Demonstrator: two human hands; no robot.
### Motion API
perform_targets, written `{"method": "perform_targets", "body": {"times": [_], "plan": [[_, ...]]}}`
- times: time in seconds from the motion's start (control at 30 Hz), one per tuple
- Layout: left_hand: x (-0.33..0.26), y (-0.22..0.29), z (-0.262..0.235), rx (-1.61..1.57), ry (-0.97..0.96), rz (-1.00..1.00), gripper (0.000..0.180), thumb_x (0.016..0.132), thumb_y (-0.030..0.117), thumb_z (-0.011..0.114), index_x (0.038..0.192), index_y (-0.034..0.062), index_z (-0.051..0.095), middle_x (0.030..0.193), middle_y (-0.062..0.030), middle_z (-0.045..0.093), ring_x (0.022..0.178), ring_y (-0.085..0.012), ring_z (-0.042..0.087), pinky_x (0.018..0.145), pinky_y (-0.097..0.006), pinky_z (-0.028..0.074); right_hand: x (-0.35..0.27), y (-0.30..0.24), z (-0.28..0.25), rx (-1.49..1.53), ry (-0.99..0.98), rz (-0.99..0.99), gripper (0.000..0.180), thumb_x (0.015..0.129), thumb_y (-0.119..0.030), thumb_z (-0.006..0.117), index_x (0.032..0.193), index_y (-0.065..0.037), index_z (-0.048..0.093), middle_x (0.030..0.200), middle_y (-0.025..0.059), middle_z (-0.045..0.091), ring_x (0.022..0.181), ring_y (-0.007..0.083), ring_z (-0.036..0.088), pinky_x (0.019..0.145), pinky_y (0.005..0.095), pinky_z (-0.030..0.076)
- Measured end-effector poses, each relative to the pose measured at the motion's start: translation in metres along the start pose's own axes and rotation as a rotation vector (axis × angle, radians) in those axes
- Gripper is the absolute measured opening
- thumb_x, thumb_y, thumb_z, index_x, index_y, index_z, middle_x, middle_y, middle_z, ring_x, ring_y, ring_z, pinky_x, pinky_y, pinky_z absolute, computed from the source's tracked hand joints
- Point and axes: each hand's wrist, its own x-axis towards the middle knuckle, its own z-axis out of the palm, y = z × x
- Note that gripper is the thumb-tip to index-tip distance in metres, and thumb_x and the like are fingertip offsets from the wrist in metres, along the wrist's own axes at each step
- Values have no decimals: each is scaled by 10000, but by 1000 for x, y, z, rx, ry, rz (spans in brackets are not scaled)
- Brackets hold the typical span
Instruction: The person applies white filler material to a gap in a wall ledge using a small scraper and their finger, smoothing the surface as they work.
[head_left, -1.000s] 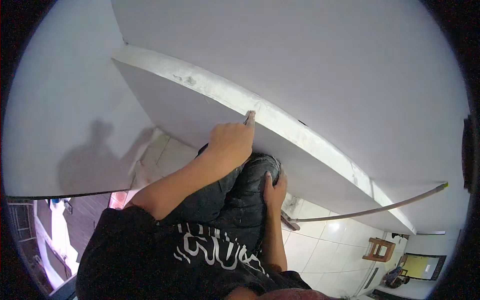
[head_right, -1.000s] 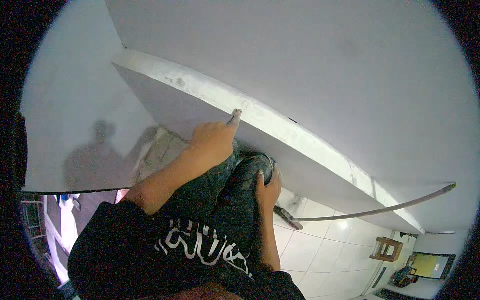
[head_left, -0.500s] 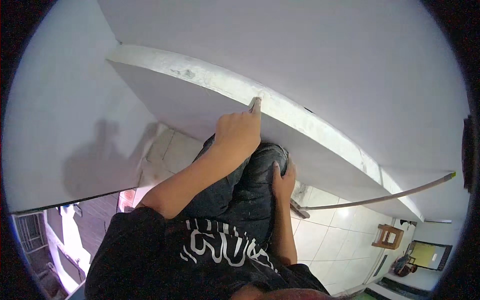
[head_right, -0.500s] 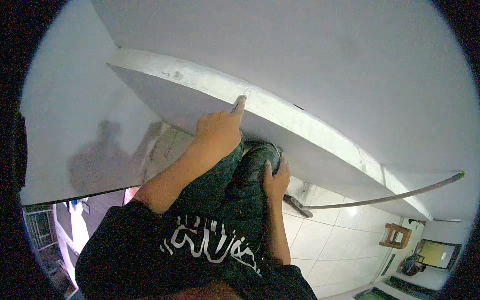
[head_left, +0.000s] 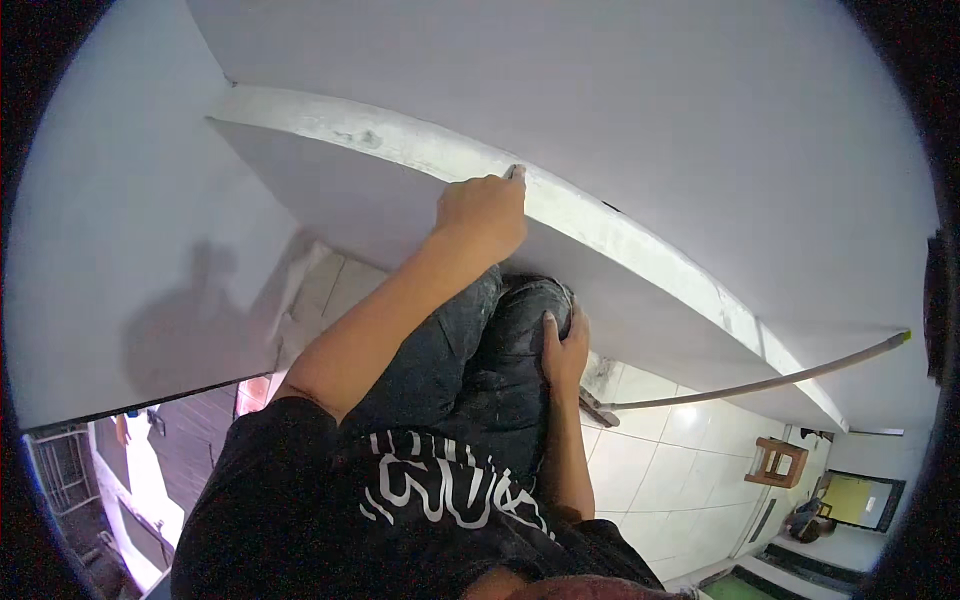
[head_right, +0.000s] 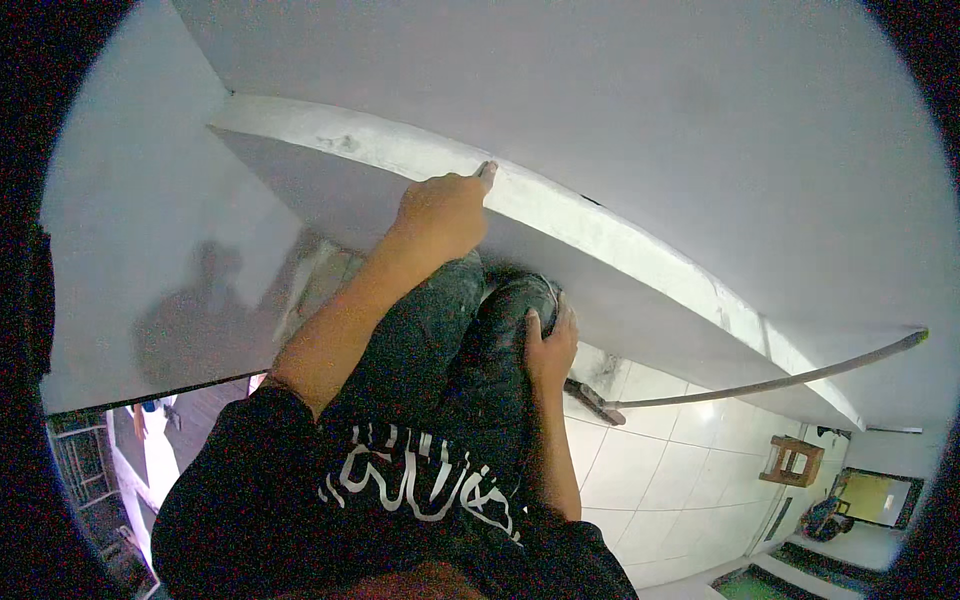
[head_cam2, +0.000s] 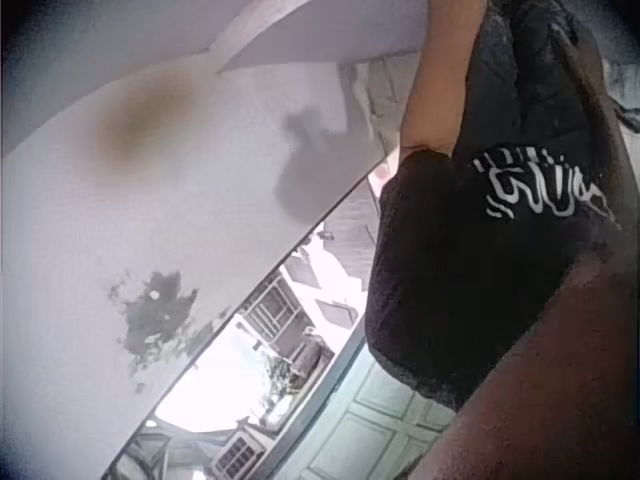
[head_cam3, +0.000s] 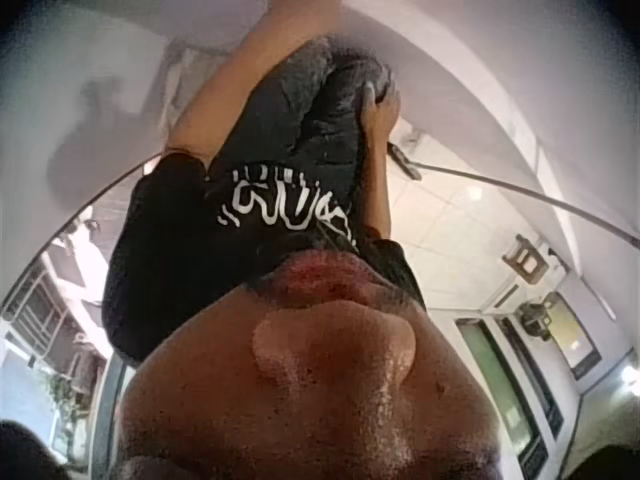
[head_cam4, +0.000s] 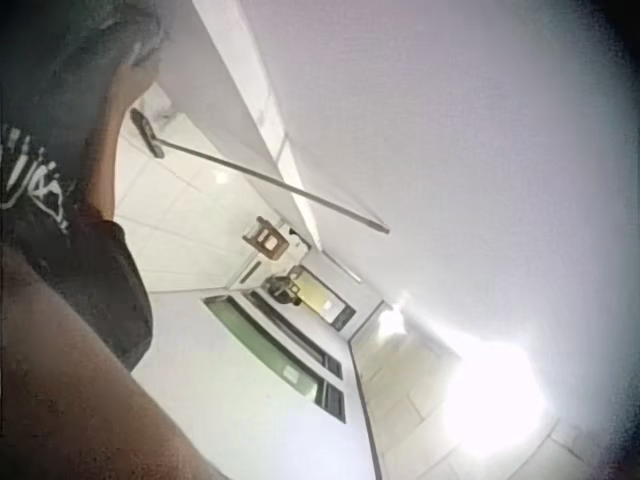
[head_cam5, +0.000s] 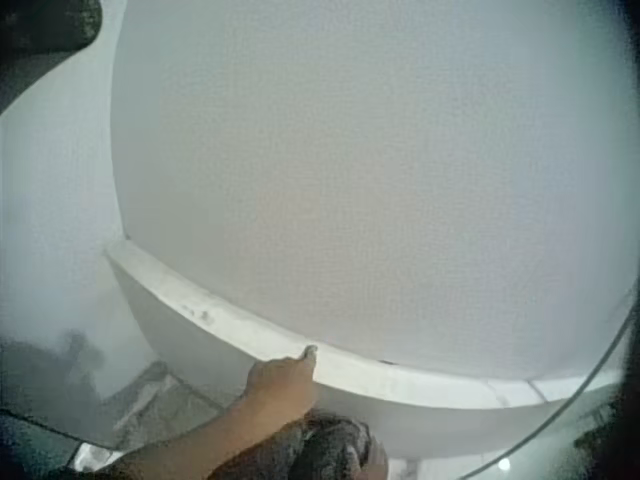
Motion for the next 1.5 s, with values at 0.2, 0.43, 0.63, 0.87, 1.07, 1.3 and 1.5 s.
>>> {"method": "perform_targets", "body": {"times": [0.2, 0.43, 0.63, 0.87, 1.07, 1.3, 1.5], "plan": [[-26, 8, 4, 37, 15, -29, 656, 847, 89, 570, 1483, 0, 431, 921, -205, 730, 844, -360, 724, 766, -489, 574, -4, -1, 1, -2, 8, 25, 673, 956, -422, 613, 1463, -11, 449, 1437, 264, 501, 1342, 440, 450, 1130, 494, 347], [-5, 13, 4, 56, -68, 6, 670, 837, 94, 579, 1466, -64, 411, 911, -231, 722, 845, -365, 725, 788, -494, 570, -1, 5, 3, 11, 10, 25, 665, 948, -412, 613, 1453, -8, 454, 1434, 263, 500, 1334, 442, 457, 1119, 496, 358], [2, 13, 9, 132, 21, 16, 637, 840, 85, 540, 1439, -102, 431, 894, -212, 734, 839, -353, 740, 744, -450, 587, 2, 3, 2, 17, 7, 33, 645, 951, -401, 610, 1452, -24, 459, 1444, 245, 495, 1336, 420, 463, 1115, 490, 369], [-14, 20, -3, 208, -105, -8, 639, 838, 86, 538, 1456, -54, 450, 899, -211, 734, 838, -344, 736, 749, -454, 580, 1, 7, 3, 59, 32, 23, 655, 938, -410, 629, 1459, -51, 462, 1449, 215, 494, 1349, 401, 448, 1131, 482, 345], [5, 11, 9, 249, 65, 100, 606, 853, 111, 534, 1419, -94, 468, 939, -231, 731, 859, -347, 736, 756, -444, 579, 2, 2, 1, 27, 44, 52, 656, 938, -423, 643, 1455, -51, 486, 1419, 248, 521, 1340, 416, 460, 1132, 463, 345], [11, 17, 10, 244, -32, 9, 582, 876, 135, 523, 1440, 1, 487, 1025, -257, 711, 964, -408, 704, 889, -497, 550, 4, 3, -1, 29, 50, 32, 658, 937, -419, 641, 1445, -30, 489, 1430, 250, 517, 1361, 421, 443, 1144, 469, 334], [-7, 14, 5, 222, -65, -23, 647, 870, 140, 544, 1500, 52, 425, 1019, -258, 712, 959, -403, 705, 879, -503, 551, 2, 4, 0, 28, 40, 44, 646, 943, -436, 628, 1449, -56, 494, 1444, 260, 499, 1378, 425, 424, 1155, 480, 319]]}}
